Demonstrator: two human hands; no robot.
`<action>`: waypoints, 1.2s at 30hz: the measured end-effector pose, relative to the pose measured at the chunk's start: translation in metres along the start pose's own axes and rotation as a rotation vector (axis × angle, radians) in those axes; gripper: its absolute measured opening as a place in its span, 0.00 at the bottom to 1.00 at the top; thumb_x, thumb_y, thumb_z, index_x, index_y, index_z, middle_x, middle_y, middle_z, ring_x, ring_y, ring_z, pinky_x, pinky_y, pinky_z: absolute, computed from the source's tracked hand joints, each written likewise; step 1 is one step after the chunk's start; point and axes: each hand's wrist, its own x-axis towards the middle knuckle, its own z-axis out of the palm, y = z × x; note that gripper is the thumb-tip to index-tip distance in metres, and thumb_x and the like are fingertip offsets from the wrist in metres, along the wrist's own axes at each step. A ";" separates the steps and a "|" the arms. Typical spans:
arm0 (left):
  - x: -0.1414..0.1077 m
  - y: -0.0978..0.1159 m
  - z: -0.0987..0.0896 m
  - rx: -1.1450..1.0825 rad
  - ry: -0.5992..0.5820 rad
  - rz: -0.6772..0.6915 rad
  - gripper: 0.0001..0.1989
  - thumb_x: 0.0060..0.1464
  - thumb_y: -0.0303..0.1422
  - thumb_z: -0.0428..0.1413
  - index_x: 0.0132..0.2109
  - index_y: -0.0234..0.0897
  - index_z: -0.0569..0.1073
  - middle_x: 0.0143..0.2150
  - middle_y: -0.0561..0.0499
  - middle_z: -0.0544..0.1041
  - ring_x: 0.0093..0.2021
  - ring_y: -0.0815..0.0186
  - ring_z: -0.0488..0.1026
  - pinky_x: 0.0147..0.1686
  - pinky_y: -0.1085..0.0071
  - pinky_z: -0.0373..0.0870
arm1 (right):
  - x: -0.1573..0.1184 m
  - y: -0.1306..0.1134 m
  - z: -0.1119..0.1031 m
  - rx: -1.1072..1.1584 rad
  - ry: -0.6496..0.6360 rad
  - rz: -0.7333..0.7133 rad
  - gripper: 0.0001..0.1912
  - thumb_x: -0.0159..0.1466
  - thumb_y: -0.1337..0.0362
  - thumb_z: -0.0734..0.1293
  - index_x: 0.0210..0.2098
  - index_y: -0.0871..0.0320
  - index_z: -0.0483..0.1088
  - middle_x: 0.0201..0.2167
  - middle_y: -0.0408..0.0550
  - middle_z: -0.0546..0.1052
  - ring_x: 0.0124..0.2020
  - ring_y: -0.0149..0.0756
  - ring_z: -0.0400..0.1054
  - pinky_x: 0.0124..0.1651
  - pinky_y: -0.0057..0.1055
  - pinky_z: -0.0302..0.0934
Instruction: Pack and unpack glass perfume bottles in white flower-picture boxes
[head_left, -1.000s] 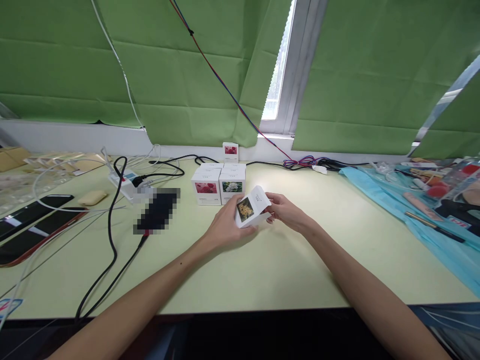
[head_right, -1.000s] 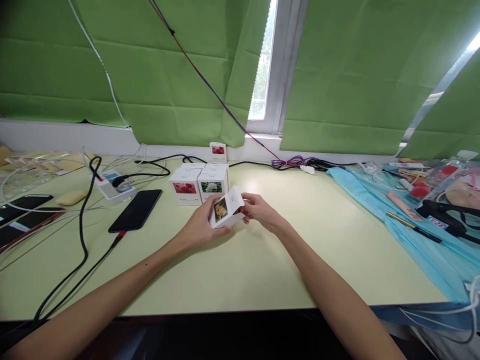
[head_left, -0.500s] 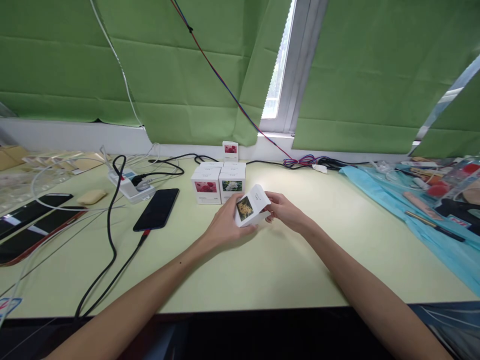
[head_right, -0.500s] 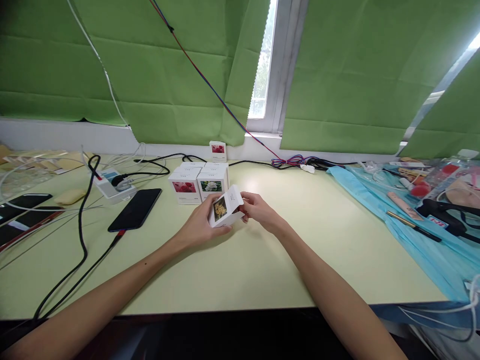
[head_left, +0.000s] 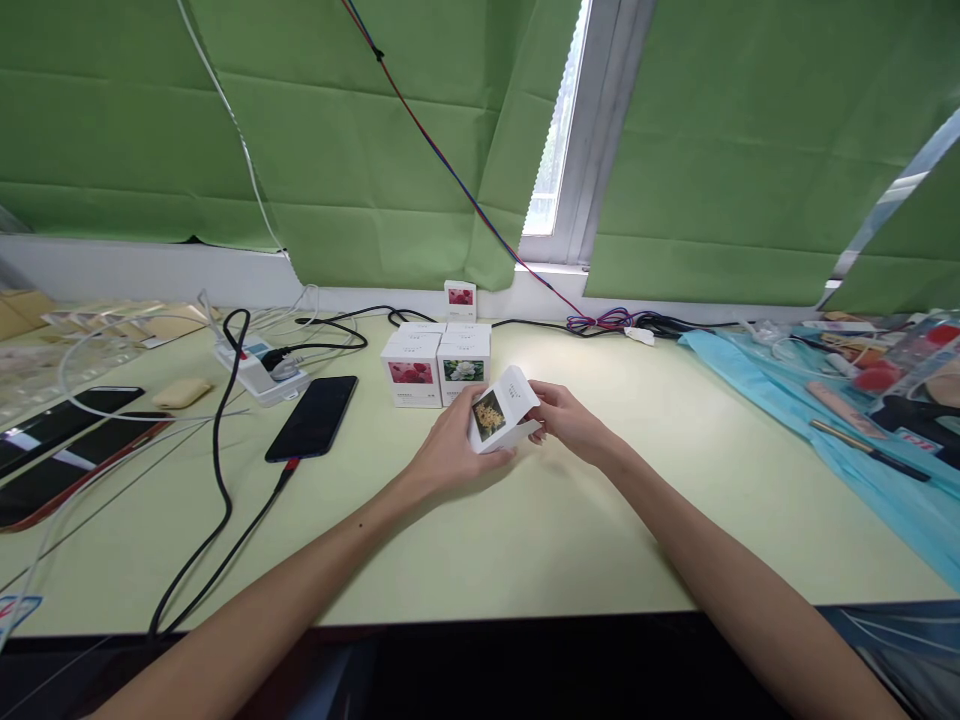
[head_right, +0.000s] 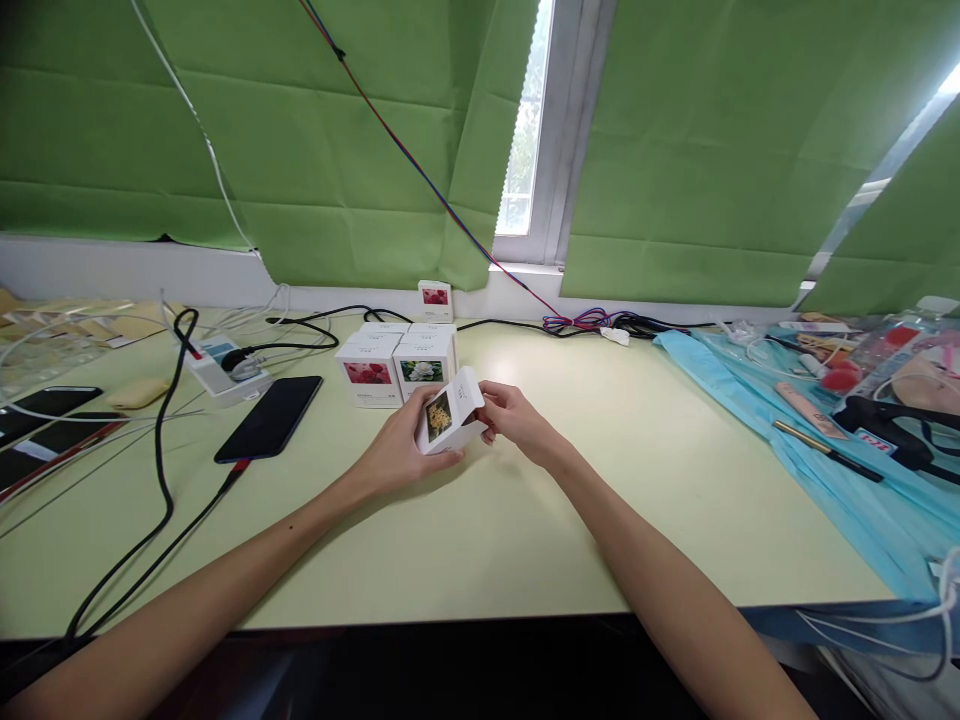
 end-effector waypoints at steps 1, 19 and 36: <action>0.000 0.000 0.000 -0.005 -0.002 0.003 0.37 0.45 0.40 0.66 0.62 0.44 0.62 0.55 0.47 0.75 0.51 0.52 0.75 0.46 0.59 0.74 | 0.000 0.000 0.000 0.004 0.001 -0.003 0.12 0.54 0.64 0.66 0.38 0.57 0.76 0.29 0.43 0.70 0.28 0.29 0.61 0.26 0.28 0.55; 0.001 -0.003 0.000 -0.034 -0.044 0.044 0.38 0.47 0.41 0.66 0.63 0.44 0.60 0.56 0.48 0.73 0.52 0.54 0.74 0.46 0.60 0.74 | 0.000 0.003 0.001 0.044 -0.019 -0.003 0.12 0.56 0.61 0.68 0.39 0.58 0.75 0.28 0.42 0.69 0.25 0.26 0.57 0.26 0.28 0.55; 0.001 -0.005 0.000 -0.017 -0.029 0.064 0.39 0.47 0.41 0.66 0.63 0.44 0.59 0.56 0.48 0.74 0.52 0.53 0.74 0.46 0.60 0.74 | 0.001 0.003 0.002 0.055 -0.018 -0.012 0.12 0.56 0.60 0.68 0.38 0.57 0.75 0.27 0.41 0.68 0.25 0.26 0.57 0.25 0.28 0.55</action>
